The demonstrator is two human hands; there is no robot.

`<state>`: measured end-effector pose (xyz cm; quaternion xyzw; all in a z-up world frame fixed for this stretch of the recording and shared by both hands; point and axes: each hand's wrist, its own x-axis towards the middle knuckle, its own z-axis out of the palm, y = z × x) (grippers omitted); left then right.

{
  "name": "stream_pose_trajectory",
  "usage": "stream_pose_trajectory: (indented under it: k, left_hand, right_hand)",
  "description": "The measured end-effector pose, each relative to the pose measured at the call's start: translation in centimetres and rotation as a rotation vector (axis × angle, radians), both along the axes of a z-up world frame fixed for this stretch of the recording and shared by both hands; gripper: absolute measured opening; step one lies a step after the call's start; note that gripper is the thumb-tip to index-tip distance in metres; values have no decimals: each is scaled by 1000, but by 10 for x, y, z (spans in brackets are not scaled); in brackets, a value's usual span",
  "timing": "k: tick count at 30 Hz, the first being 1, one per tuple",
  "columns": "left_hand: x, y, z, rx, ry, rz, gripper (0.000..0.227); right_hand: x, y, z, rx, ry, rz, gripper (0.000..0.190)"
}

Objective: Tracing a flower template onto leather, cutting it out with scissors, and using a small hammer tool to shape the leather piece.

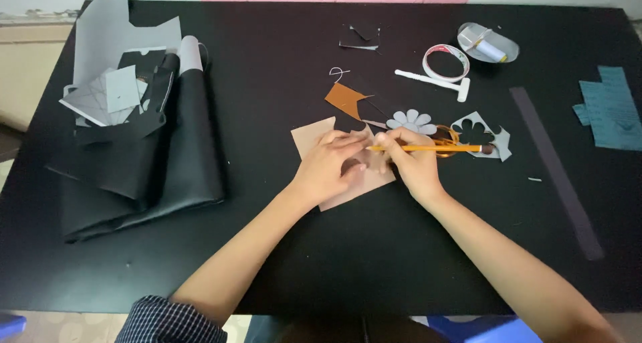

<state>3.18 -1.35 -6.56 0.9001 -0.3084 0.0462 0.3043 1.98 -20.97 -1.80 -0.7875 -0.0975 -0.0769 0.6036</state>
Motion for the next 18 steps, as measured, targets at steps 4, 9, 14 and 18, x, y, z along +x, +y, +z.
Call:
stream_pose_trajectory:
  k: [4,9,14,18]
  left_hand:
    - [0,4,2,46,-14,-37,47]
    - [-5,5,17,2,18,-42,55]
    - [-1,4,5,-34,6,-41,56]
    - [-3,3,10,-15,-24,-43,62]
  right_hand:
    - [-3,-4,-4,-87,-43,-43,21]
    - [-15,-15,-5,-77,-29,-41,21]
    - [-15,-18,0,-58,-21,38,40]
    - [-13,-16,-3,-209,-59,-14,49]
